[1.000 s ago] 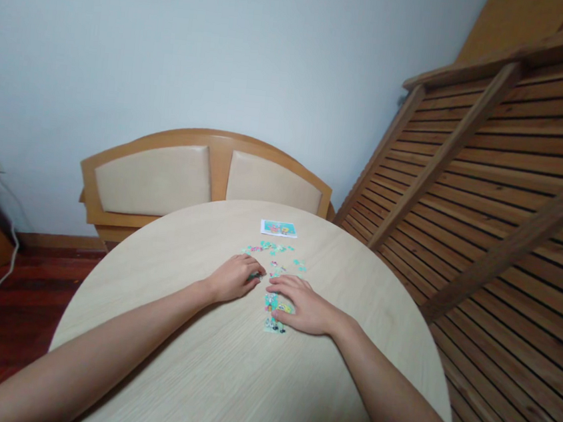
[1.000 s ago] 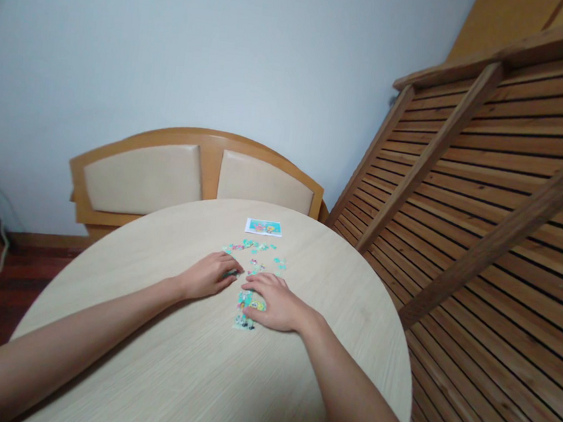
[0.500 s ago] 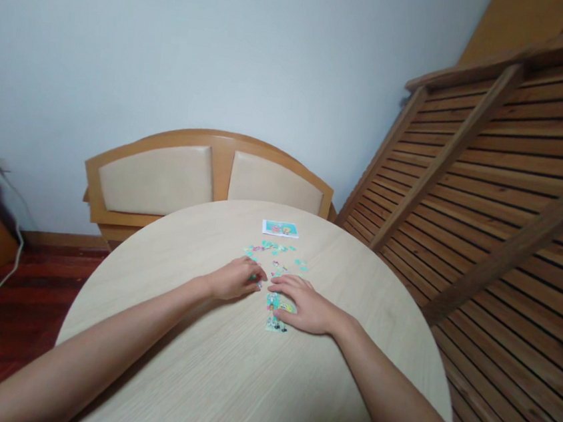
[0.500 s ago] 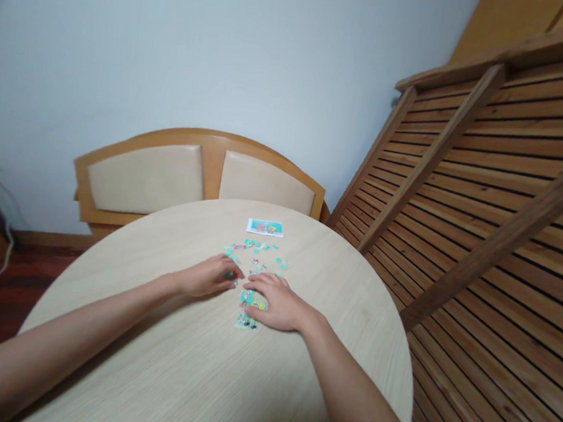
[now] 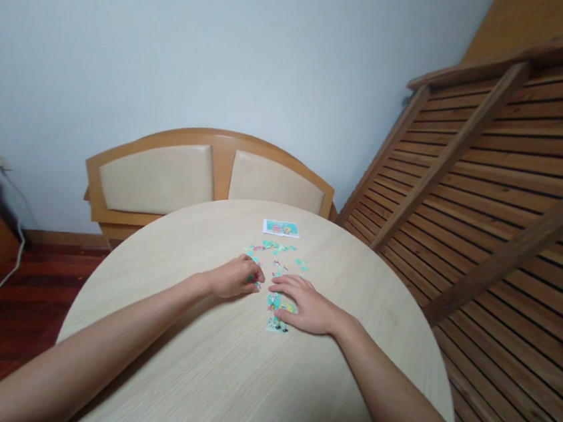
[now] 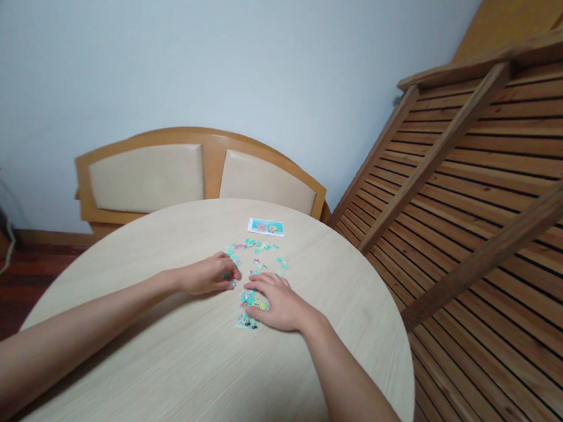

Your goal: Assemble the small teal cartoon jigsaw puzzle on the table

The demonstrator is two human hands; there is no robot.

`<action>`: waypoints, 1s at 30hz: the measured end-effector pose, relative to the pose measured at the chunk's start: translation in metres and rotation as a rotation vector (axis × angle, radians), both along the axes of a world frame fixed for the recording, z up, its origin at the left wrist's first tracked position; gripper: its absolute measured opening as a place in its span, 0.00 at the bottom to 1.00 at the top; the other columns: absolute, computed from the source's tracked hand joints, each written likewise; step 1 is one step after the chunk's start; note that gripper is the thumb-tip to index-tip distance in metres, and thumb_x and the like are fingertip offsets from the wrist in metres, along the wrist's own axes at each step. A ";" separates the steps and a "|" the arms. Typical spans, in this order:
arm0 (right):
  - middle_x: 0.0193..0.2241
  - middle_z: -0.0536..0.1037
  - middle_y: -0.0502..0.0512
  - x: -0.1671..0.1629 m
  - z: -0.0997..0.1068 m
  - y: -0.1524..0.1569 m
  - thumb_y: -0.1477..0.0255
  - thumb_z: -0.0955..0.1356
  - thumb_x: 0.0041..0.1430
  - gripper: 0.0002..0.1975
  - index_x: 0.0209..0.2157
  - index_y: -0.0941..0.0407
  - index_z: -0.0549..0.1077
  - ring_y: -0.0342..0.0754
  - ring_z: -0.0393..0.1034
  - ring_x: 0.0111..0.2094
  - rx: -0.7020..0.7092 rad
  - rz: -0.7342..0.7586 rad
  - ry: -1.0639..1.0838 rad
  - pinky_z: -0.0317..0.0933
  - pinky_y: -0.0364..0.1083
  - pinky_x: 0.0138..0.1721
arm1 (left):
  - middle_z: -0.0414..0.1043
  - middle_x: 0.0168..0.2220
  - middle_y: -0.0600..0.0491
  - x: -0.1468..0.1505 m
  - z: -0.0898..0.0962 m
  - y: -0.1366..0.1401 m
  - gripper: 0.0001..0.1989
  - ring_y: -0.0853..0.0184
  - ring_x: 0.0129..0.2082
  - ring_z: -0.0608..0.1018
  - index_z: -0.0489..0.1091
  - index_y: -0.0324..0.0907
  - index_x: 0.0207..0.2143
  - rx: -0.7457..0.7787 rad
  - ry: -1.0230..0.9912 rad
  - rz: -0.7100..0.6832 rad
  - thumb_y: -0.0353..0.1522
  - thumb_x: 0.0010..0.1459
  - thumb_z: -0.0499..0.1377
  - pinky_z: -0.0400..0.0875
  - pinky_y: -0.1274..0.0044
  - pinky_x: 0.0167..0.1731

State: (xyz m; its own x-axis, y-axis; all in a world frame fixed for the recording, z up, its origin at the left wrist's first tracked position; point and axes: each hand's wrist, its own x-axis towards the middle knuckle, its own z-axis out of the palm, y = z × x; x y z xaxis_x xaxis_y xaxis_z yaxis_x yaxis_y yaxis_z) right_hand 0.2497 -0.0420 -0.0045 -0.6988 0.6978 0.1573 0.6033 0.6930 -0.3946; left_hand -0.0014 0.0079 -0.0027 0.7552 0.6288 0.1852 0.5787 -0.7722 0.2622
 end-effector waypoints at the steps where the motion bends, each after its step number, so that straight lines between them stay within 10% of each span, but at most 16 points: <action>1: 0.59 0.68 0.60 0.000 0.000 0.000 0.57 0.68 0.60 0.26 0.57 0.52 0.69 0.58 0.56 0.62 0.000 0.001 -0.003 0.50 0.59 0.62 | 0.76 0.38 0.51 0.000 -0.001 0.001 0.08 0.60 0.44 0.74 0.74 0.44 0.41 0.008 0.003 -0.004 0.32 0.59 0.61 0.65 0.71 0.48; 30: 0.60 0.67 0.61 0.001 -0.004 0.002 0.59 0.69 0.60 0.26 0.57 0.52 0.69 0.58 0.57 0.63 0.005 0.008 0.014 0.50 0.59 0.63 | 0.77 0.39 0.50 0.001 0.002 -0.002 0.08 0.63 0.41 0.75 0.75 0.41 0.41 -0.165 -0.119 -0.057 0.32 0.60 0.60 0.65 0.75 0.44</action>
State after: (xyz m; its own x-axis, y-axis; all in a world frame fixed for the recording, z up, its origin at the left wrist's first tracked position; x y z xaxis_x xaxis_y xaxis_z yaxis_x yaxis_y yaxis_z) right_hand 0.2509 -0.0395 -0.0085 -0.7017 0.6918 0.1705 0.5925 0.6995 -0.3996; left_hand -0.0004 0.0059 -0.0012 0.7694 0.6148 0.1733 0.4926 -0.7438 0.4517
